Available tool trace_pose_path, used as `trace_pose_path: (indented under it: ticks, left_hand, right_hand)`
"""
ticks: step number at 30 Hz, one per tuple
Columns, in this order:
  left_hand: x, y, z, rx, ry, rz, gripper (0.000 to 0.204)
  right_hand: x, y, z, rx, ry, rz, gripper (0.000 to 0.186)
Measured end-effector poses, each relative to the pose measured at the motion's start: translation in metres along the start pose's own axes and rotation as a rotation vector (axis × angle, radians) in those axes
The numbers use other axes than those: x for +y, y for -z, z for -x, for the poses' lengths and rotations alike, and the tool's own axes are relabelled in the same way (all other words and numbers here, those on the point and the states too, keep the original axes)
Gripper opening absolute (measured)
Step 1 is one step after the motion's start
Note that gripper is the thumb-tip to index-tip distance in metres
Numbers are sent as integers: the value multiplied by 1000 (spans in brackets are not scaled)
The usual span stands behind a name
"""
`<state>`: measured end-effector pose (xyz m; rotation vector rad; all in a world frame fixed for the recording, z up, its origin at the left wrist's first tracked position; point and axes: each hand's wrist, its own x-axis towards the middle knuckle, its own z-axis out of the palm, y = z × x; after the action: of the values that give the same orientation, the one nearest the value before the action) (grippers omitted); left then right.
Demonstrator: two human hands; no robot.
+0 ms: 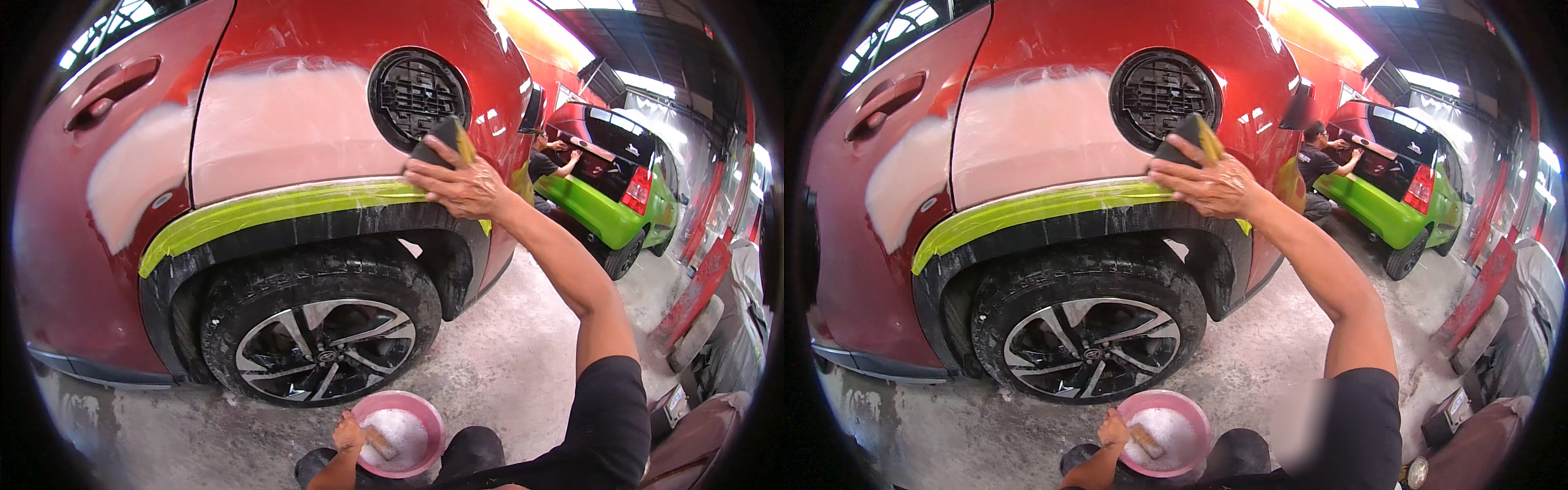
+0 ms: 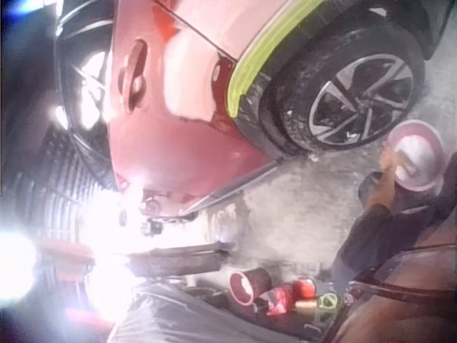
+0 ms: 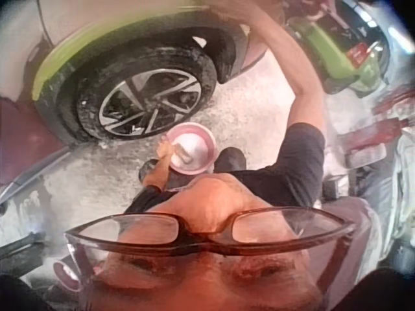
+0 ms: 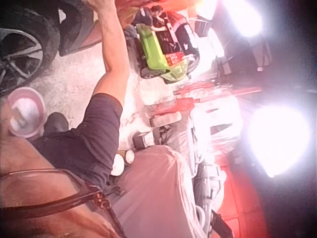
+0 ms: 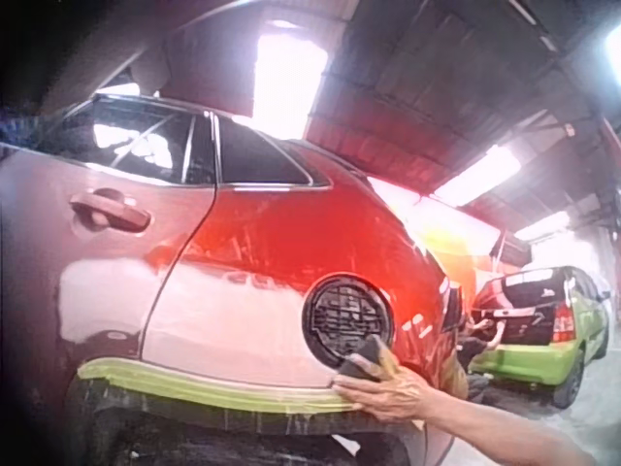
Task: The person scrubs the rear wheel arch and side panel of a red car using a sponge and soapy water from a pink bucket. They repeatedly dip the sponge into the bucket and scrub the same area around the wheel arch and fuel cap.
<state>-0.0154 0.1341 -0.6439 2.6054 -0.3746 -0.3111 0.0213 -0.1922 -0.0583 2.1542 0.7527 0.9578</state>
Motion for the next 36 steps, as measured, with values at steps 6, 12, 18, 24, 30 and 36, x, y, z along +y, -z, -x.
trace_pose_path:
  ticks: [6, 12, 18, 24, 30, 36]
  left_hand:
    - [22, 15, 7, -23, -17, -41, 66]
    - [1, -14, -7, 12, -3, -63, 59]
    - [-8, -7, -4, 14, 19, -59, 58]
    - [10, 2, 5, -25, -14, 24, 56]
    - [2, -23, -11, 42, -7, 14, 41]
    - [3, -20, -14, 110, -73, 10, 26]
  right_hand:
    - [23, 7, 34, -76, 50, 154, 51]
    - [36, 16, 66, -153, -74, 137, 47]
    - [5, 0, -33, -49, 121, -48, 52]
    - [38, 9, 37, -56, 143, 246, 54]
    - [-8, 29, -62, -35, 259, 270, 50]
    - [-52, 30, -129, 6, 255, 292, 53]
